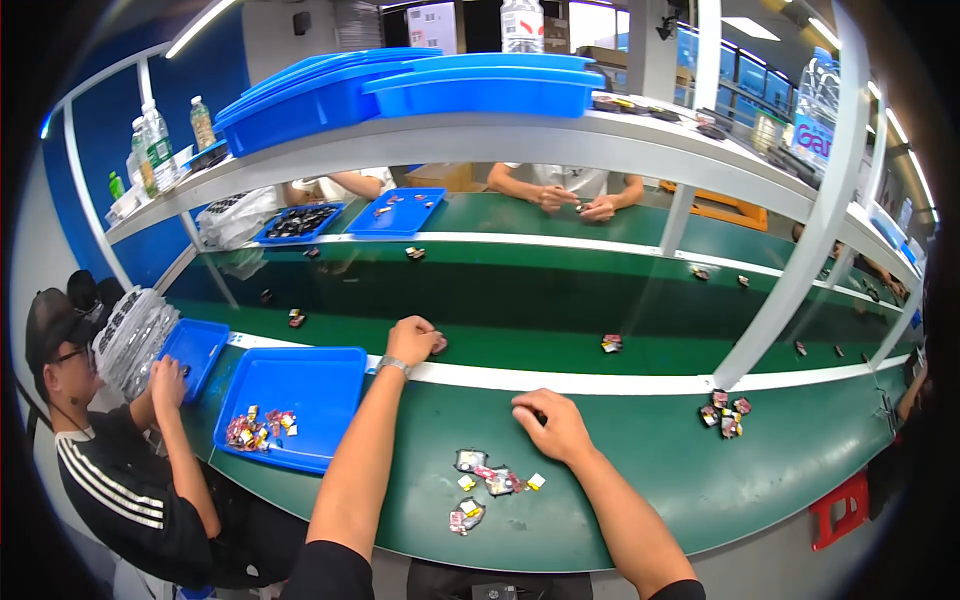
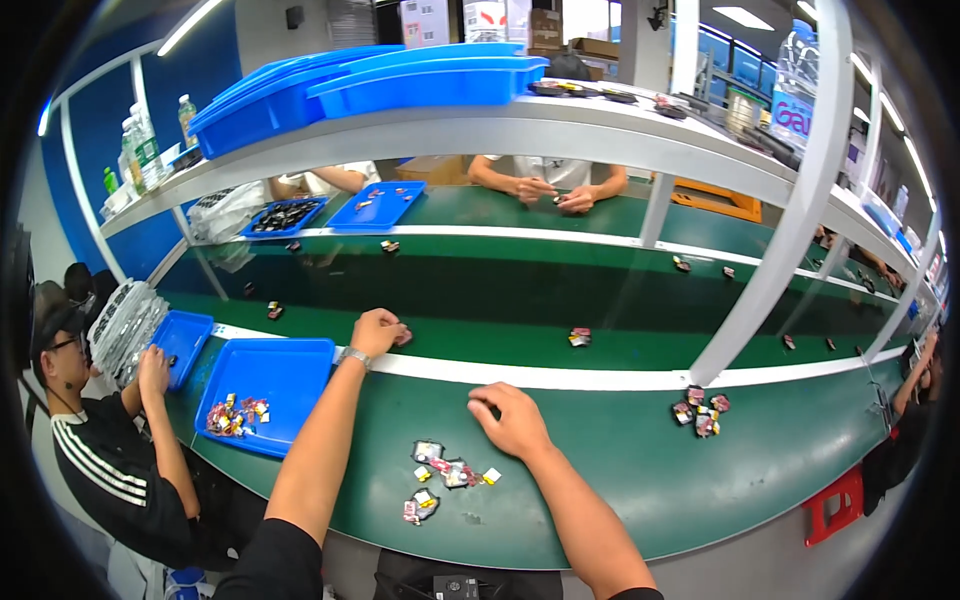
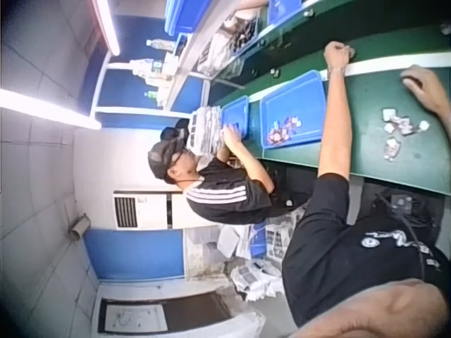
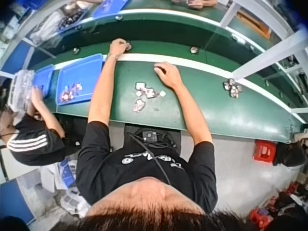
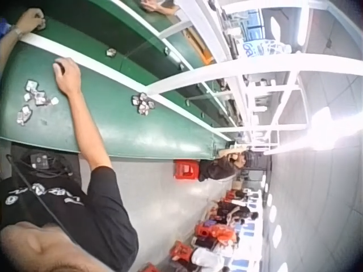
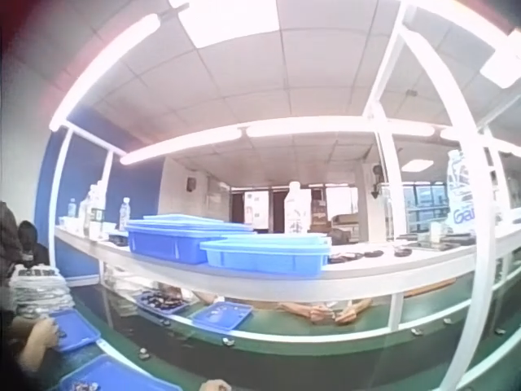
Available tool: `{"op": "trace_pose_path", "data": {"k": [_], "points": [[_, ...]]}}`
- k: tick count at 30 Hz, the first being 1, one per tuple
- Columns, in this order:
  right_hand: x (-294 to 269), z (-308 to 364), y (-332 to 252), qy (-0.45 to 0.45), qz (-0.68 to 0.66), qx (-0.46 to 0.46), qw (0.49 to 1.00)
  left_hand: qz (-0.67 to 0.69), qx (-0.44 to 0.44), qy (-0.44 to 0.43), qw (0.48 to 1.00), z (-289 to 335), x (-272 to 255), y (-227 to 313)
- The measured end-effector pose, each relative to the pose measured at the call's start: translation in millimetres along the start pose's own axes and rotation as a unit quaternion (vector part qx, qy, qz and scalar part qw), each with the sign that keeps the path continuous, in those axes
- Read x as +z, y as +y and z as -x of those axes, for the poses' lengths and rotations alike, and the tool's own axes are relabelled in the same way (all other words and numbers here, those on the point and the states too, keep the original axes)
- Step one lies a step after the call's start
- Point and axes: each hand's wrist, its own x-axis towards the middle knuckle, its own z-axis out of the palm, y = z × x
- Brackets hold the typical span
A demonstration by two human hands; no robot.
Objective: Inspecting and assembling small electronic or toy components on a conveyor belt in an industrial facility.
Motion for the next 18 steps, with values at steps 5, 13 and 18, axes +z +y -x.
{"op": "trace_pose_path", "data": {"k": [5, 13, 18], "points": [[11.1, 18.8, -21.0, -0.155, 0.067, -0.085, 0.982, 0.197, -0.045, -0.088, 0.975, 44.2, 27.2, 13.8], [10.0, 10.2, -27.3, 0.111, 0.072, -0.172, 0.976, 0.36, -0.09, -0.239, 0.897, 135.7, 34.2, 47.9], [11.1, 12.3, -32.8, 0.128, 0.142, -0.193, 0.962, 0.407, -0.11, -0.299, 0.856, 147.7, 40.5, 58.3]]}}
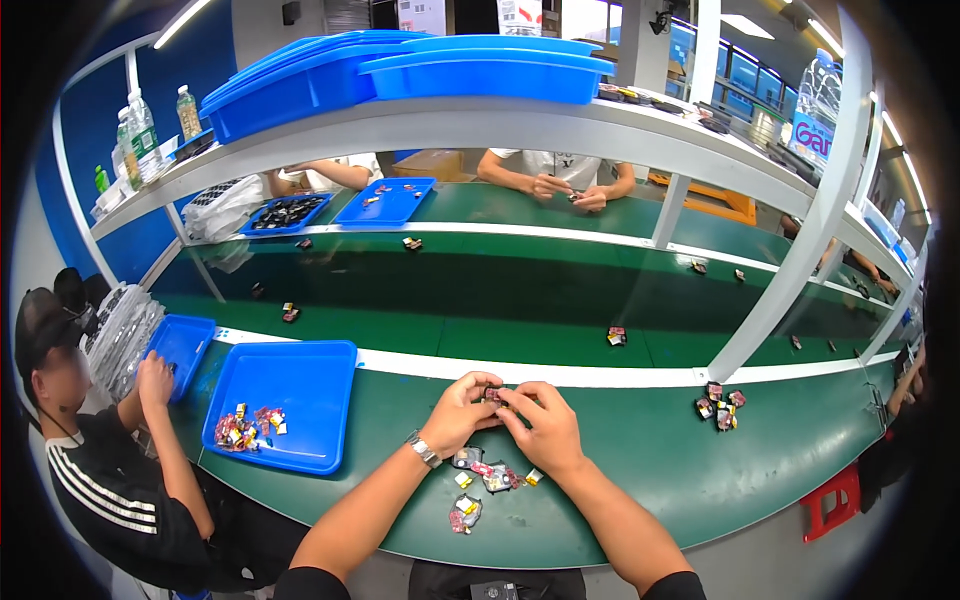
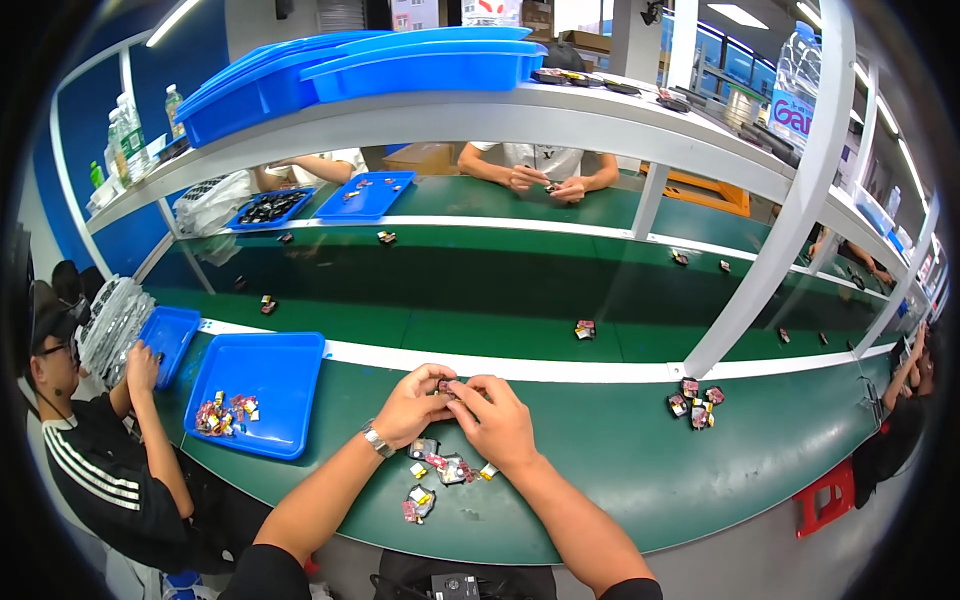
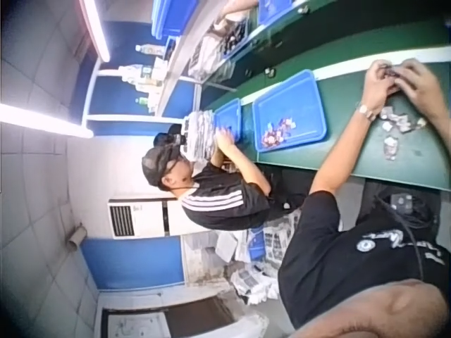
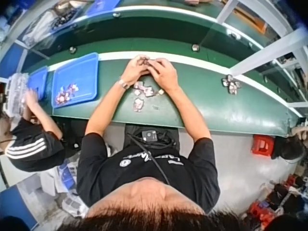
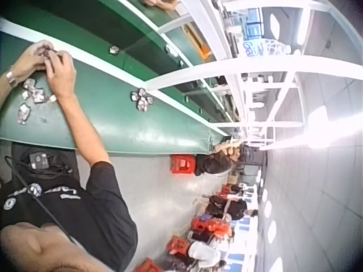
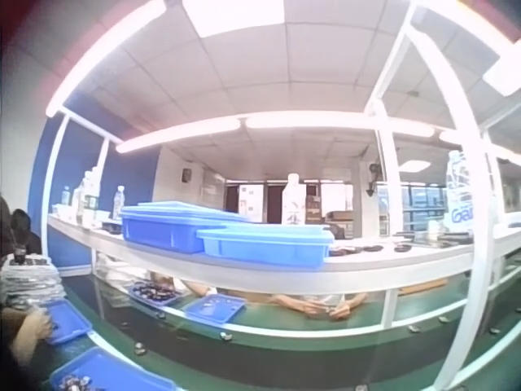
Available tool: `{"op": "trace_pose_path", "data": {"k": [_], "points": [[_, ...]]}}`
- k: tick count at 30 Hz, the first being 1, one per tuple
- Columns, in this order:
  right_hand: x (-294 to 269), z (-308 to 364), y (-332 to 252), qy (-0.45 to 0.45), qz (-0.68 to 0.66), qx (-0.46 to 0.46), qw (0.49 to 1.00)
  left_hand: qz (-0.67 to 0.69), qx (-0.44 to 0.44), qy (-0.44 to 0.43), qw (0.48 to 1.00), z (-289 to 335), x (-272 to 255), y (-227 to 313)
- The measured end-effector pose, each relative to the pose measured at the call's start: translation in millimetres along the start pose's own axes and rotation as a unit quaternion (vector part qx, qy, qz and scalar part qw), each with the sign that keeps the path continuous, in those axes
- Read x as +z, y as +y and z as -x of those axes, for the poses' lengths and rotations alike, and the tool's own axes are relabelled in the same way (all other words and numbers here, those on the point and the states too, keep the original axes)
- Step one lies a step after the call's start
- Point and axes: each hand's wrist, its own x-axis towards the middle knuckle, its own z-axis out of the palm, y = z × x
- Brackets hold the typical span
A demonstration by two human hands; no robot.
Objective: Inspecting and assembling small electronic or toy components on a conveyor belt in an industrial facility.
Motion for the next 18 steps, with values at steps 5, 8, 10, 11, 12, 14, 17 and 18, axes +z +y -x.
{"op": "trace_pose_path", "data": {"k": [5, 8, 10, 11, 12, 14, 17, 18], "points": [[-1.1, 0.2, 6.3, -0.013, 0.03, 0.003, 0.999, 0.102, -0.023, -0.106, 0.989, 1.5, -3.5, -0.4], [-3.6, -0.8, 10.6, -0.041, 0.029, 0.001, 0.999, 0.115, -0.028, -0.119, 0.986, 0.3, -4.9, -2.2], [-6.7, -1.4, 13.0, -0.06, 0.024, 0.005, 0.998, 0.089, -0.039, -0.116, 0.988, -0.7, -4.6, -2.3], [-8.8, -2.4, 14.5, -0.091, 0.007, 0.012, 0.996, 0.09, -0.04, -0.116, 0.988, -1.3, -3.8, -2.0], [-10.4, -3.0, 15.8, -0.121, -0.01, 0.019, 0.992, 0.082, -0.039, -0.114, 0.989, -1.6, -2.6, -1.4], [-12.1, -3.6, 18.0, -0.127, -0.016, 0.028, 0.991, 0.075, -0.037, -0.112, 0.99, -1.5, -2.8, -1.9], [-11.5, -3.5, 21.9, -0.129, -0.025, 0.025, 0.991, 0.074, -0.029, -0.123, 0.989, -3.4, -6.8, -4.5], [-11.1, -3.7, 23.1, -0.126, -0.026, 0.015, 0.992, 0.076, -0.026, -0.13, 0.988, -3.3, -8.3, -6.5]]}}
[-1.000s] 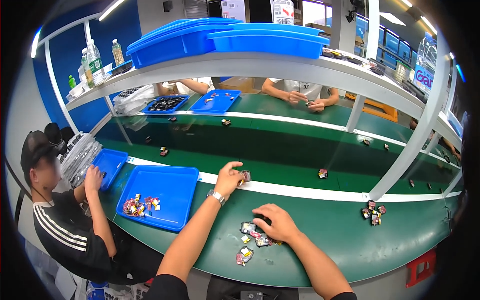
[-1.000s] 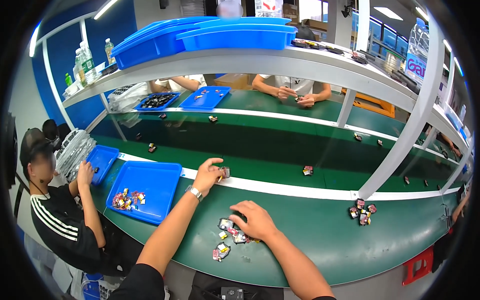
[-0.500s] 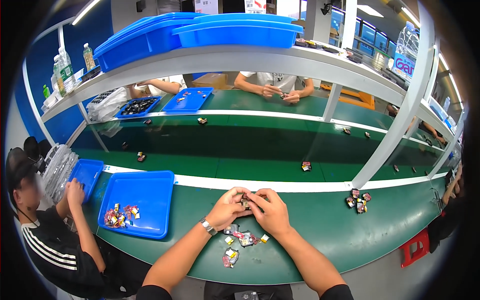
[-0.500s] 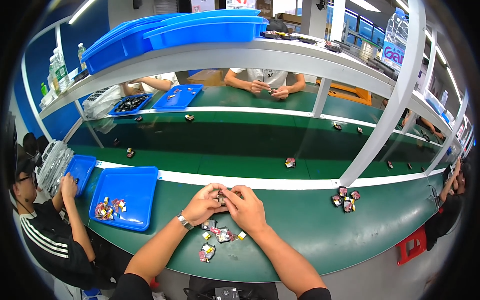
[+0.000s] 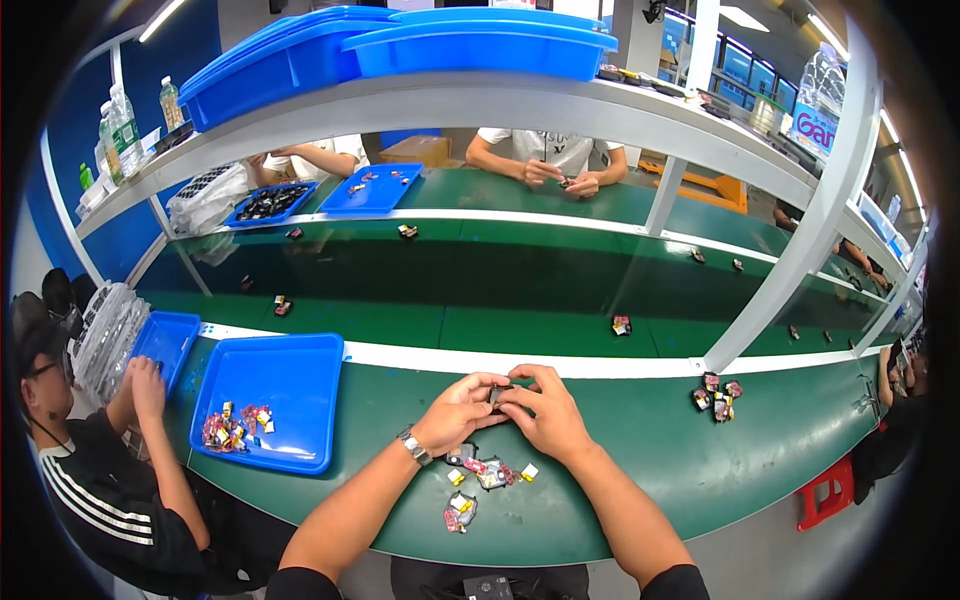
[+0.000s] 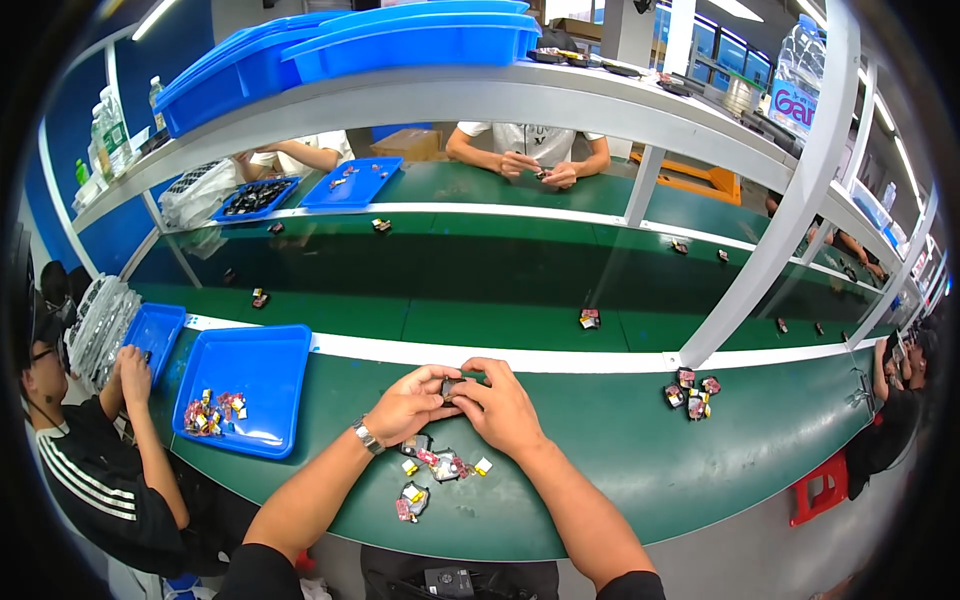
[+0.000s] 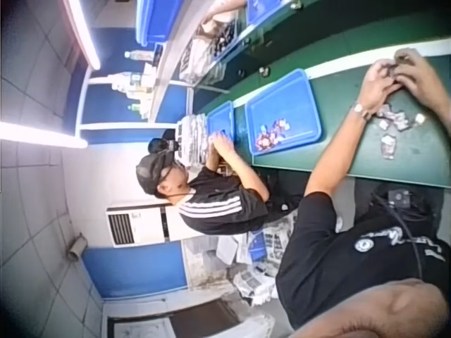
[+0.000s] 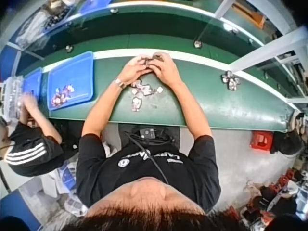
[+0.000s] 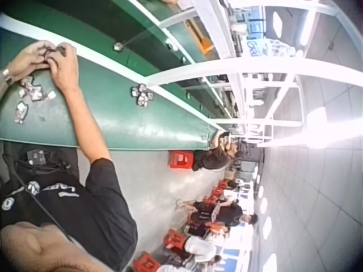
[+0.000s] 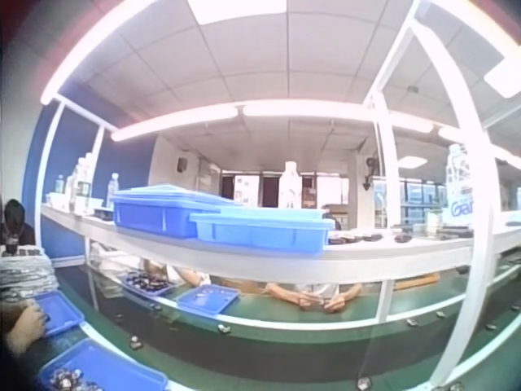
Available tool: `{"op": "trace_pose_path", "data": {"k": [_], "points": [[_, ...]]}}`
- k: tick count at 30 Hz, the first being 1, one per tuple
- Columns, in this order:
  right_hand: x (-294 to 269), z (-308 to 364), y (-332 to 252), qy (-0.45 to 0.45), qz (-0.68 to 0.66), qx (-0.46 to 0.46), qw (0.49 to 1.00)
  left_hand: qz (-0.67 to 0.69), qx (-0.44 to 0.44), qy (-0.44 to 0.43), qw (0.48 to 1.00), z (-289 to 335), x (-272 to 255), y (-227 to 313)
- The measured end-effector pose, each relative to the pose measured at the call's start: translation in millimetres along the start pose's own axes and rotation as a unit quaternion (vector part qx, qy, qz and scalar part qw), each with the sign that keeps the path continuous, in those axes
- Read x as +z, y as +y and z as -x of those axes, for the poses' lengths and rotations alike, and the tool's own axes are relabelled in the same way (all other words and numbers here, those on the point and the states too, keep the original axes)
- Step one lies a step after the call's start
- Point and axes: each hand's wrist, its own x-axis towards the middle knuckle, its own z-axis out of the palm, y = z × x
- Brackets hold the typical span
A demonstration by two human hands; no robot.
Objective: Inspecting and assembling small electronic or toy components on a conveyor belt in an industrial facility.
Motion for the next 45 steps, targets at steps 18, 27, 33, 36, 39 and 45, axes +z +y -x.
{"op": "trace_pose_path", "data": {"k": [18, 27, 33, 36, 39, 45], "points": [[-0.3, 4.7, -3.3, 0.004, -0.082, 0.024, 0.996, 0.01, 0.006, -0.01, 1.0, 0.4, 2.7, -4.4], [11.9, 8.8, -12.2, 0.069, -0.049, 0.043, 0.996, 0.067, 0.034, -0.029, 0.997, -0.3, -0.1, -5.7], [18.0, 9.6, -15.7, 0.118, -0.057, 0.05, 0.99, 0.076, 0.048, -0.029, 0.996, -0.5, 2.3, -8.0], [18.2, 10.0, -16.5, 0.13, -0.081, 0.054, 0.987, 0.082, 0.056, -0.037, 0.994, -1.3, -0.1, -9.2], [15.5, 9.6, -14.6, 0.118, -0.084, 0.05, 0.988, 0.089, 0.057, -0.04, 0.994, -0.6, 0.0, -8.8], [13.9, 9.8, -16.8, 0.097, -0.097, 0.066, 0.988, 0.095, 0.055, -0.031, 0.994, -0.4, -0.9, -9.5]]}}
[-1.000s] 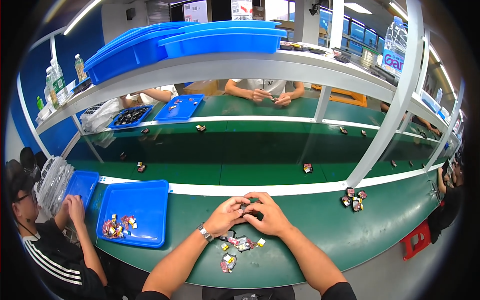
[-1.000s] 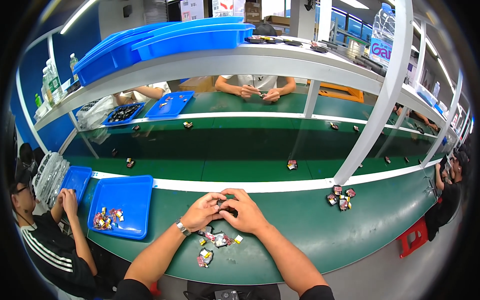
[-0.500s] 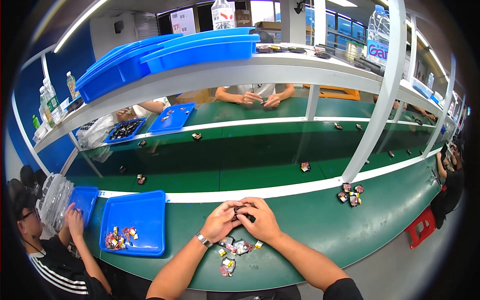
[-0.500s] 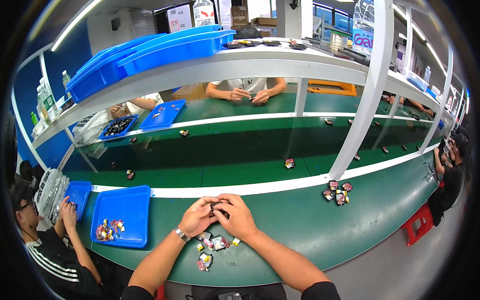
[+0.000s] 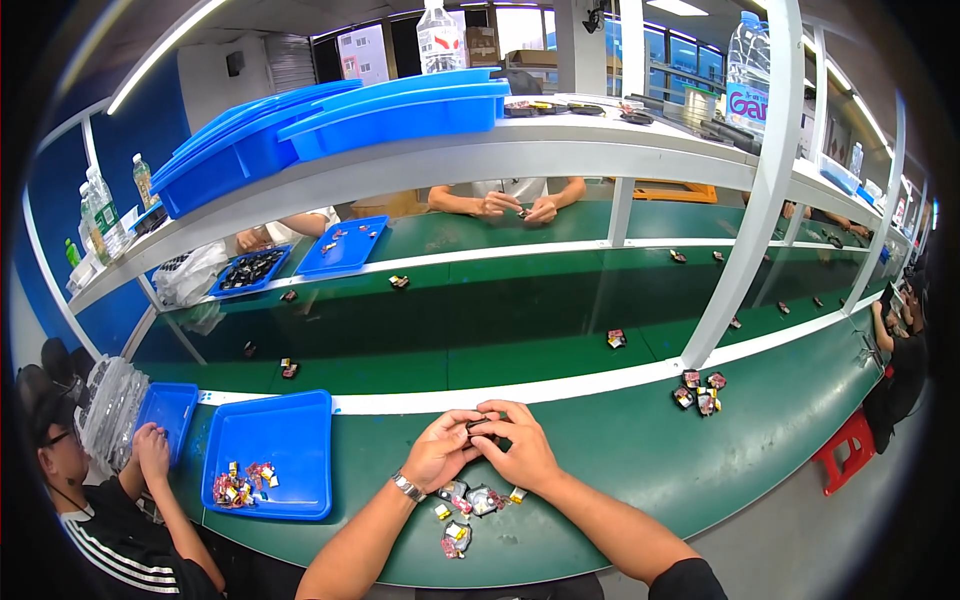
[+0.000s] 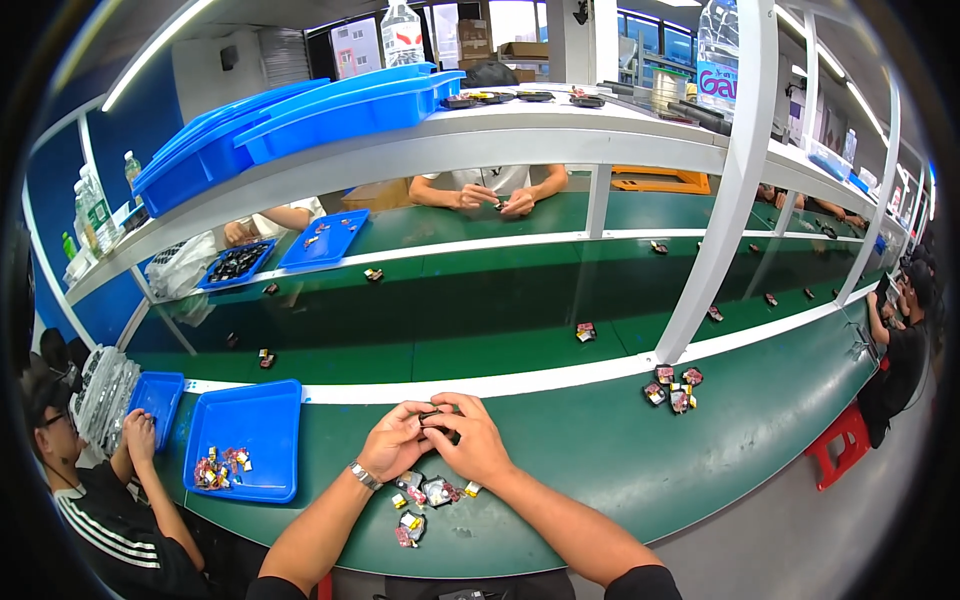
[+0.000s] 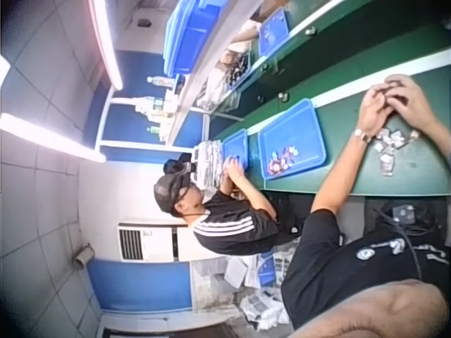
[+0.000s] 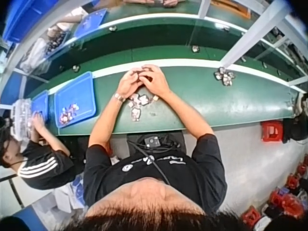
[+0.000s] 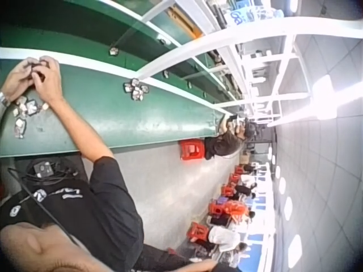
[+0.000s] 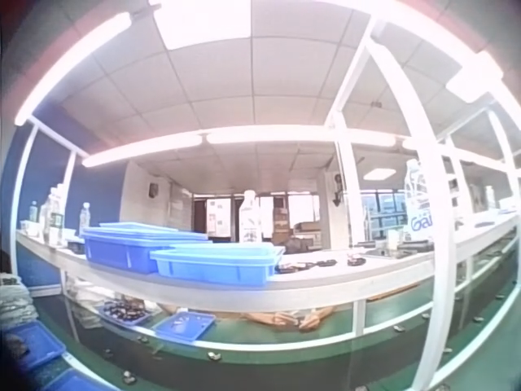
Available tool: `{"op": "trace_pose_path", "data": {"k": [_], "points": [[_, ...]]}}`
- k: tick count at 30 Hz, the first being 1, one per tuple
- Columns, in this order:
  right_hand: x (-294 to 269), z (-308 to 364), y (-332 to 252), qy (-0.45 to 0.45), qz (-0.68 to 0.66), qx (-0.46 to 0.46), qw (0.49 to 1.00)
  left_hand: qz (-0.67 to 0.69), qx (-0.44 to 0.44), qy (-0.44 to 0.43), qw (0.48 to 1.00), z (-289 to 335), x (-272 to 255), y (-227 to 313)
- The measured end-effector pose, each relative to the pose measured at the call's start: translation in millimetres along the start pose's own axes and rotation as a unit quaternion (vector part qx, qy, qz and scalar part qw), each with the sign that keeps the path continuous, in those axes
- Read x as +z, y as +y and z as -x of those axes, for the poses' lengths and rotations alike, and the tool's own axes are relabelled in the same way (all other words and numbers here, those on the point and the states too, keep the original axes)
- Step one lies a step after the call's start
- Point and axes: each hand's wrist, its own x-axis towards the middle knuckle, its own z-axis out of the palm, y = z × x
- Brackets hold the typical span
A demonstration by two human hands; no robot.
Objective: Inspecting and assembling small electronic or toy components on a conveyor belt in an industrial facility.
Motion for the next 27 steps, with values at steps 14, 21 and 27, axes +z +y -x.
{"op": "trace_pose_path", "data": {"k": [14, 21, 27], "points": [[-3.1, -1.0, -17.3, 0.039, 0.017, -0.077, 0.996, 0.016, 0.025, -0.045, 0.999, 0.7, -8.0, 0.1], [-2.1, -1.3, -19.7, 0.045, -0.006, -0.074, 0.996, 0.016, 0.048, -0.044, 0.998, 1.0, 2.9, -2.4], [-2.3, -0.5, -15.1, 0.048, 0.05, -0.063, 0.996, -0.006, 0.027, -0.007, 1.0, -1.4, 3.3, -5.6]]}}
